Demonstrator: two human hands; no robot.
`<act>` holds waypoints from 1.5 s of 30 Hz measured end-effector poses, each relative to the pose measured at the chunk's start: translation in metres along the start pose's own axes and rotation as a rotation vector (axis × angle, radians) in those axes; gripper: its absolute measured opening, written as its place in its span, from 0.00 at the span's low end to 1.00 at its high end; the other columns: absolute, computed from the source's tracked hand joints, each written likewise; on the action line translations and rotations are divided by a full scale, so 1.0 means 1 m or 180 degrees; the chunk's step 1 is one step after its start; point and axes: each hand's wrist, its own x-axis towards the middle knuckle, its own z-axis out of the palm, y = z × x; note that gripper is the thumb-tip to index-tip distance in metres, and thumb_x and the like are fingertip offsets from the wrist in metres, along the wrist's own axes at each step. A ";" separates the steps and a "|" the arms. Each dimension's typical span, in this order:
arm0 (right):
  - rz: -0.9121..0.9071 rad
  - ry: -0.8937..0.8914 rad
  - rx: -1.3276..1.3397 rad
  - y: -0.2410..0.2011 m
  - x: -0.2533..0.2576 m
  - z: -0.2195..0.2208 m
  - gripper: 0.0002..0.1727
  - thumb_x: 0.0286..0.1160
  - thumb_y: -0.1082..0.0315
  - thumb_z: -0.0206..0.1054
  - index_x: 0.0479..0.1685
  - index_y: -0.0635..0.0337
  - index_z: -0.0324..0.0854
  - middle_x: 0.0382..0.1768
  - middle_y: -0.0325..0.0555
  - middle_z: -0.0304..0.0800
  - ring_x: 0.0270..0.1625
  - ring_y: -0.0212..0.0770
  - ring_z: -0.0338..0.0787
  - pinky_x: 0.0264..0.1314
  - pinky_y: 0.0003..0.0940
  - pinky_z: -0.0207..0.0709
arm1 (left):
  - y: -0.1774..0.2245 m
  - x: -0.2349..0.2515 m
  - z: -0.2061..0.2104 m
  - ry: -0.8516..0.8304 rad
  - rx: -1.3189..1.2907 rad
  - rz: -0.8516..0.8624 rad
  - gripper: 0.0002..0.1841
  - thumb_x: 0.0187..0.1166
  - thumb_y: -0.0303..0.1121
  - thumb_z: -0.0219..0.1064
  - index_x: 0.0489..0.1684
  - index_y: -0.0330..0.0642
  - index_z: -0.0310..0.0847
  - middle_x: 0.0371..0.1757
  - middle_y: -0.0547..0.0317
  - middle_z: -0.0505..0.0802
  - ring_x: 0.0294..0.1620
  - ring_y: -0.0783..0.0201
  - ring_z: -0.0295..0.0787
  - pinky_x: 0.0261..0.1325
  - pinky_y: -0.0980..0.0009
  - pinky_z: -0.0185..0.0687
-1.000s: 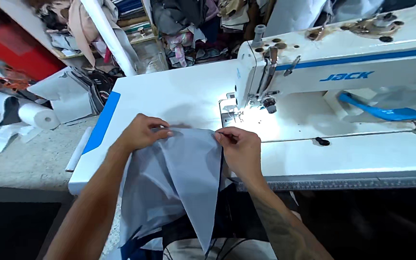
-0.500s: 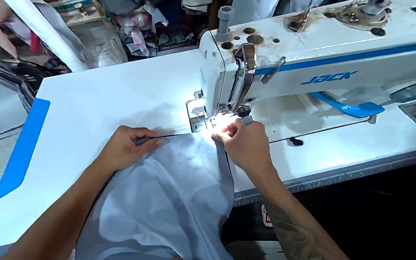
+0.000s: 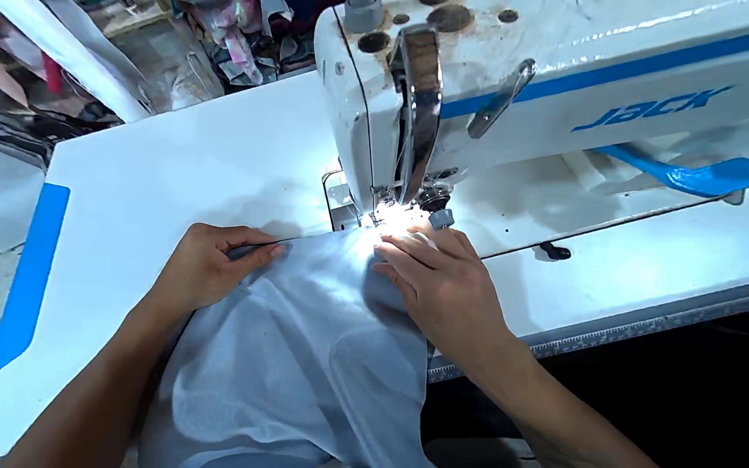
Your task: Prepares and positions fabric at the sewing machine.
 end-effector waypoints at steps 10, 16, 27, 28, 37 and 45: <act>-0.0036 -0.0096 -0.0210 0.003 0.009 0.001 0.12 0.86 0.59 0.64 0.48 0.48 0.95 0.57 0.34 0.95 0.62 0.47 0.87 0.66 0.50 0.74 | -0.001 0.005 -0.004 -0.0030 -0.0024 -0.0350 0.10 0.76 0.49 0.75 0.40 0.56 0.95 0.29 0.75 0.95 0.27 0.81 0.89 0.29 0.77 0.85; -0.0168 -0.0011 -0.0189 0.005 0.004 0.002 0.11 0.85 0.61 0.65 0.49 0.48 0.95 0.56 0.35 0.95 0.61 0.45 0.87 0.63 0.47 0.75 | 0.000 0.006 -0.004 0.0004 -0.0075 -0.0387 0.08 0.76 0.47 0.75 0.40 0.56 0.96 0.29 0.75 0.96 0.28 0.80 0.89 0.29 0.76 0.85; 0.0392 0.0831 -0.0056 0.003 -0.017 -0.063 0.08 0.78 0.62 0.72 0.44 0.54 0.94 0.45 0.40 0.96 0.47 0.35 0.95 0.45 0.35 0.90 | 0.001 0.009 -0.005 -0.0073 -0.0147 -0.0451 0.06 0.77 0.43 0.76 0.39 0.56 0.96 0.30 0.74 0.96 0.28 0.79 0.89 0.31 0.74 0.85; 0.0439 0.0938 -0.0083 0.008 -0.022 -0.083 0.08 0.77 0.64 0.73 0.45 0.56 0.94 0.44 0.42 0.96 0.46 0.36 0.95 0.44 0.37 0.90 | 0.000 0.009 -0.005 -0.0086 -0.0141 -0.0465 0.06 0.77 0.44 0.76 0.39 0.56 0.96 0.30 0.74 0.96 0.28 0.79 0.89 0.32 0.74 0.85; 0.0495 0.1146 -0.0044 0.031 -0.028 -0.153 0.13 0.82 0.65 0.68 0.51 0.66 0.89 0.47 0.53 0.93 0.49 0.43 0.93 0.54 0.45 0.88 | 0.001 0.010 -0.005 -0.0172 -0.0295 -0.0490 0.07 0.77 0.43 0.76 0.39 0.52 0.96 0.29 0.70 0.96 0.29 0.76 0.90 0.35 0.70 0.87; -0.0263 -0.0758 -0.0018 -0.006 -0.008 -0.006 0.34 0.86 0.36 0.52 0.77 0.50 0.81 0.81 0.36 0.79 0.86 0.39 0.72 0.89 0.44 0.62 | 0.003 0.012 -0.010 -0.0406 -0.0299 -0.0587 0.07 0.77 0.43 0.76 0.39 0.53 0.96 0.29 0.69 0.96 0.30 0.74 0.91 0.35 0.69 0.88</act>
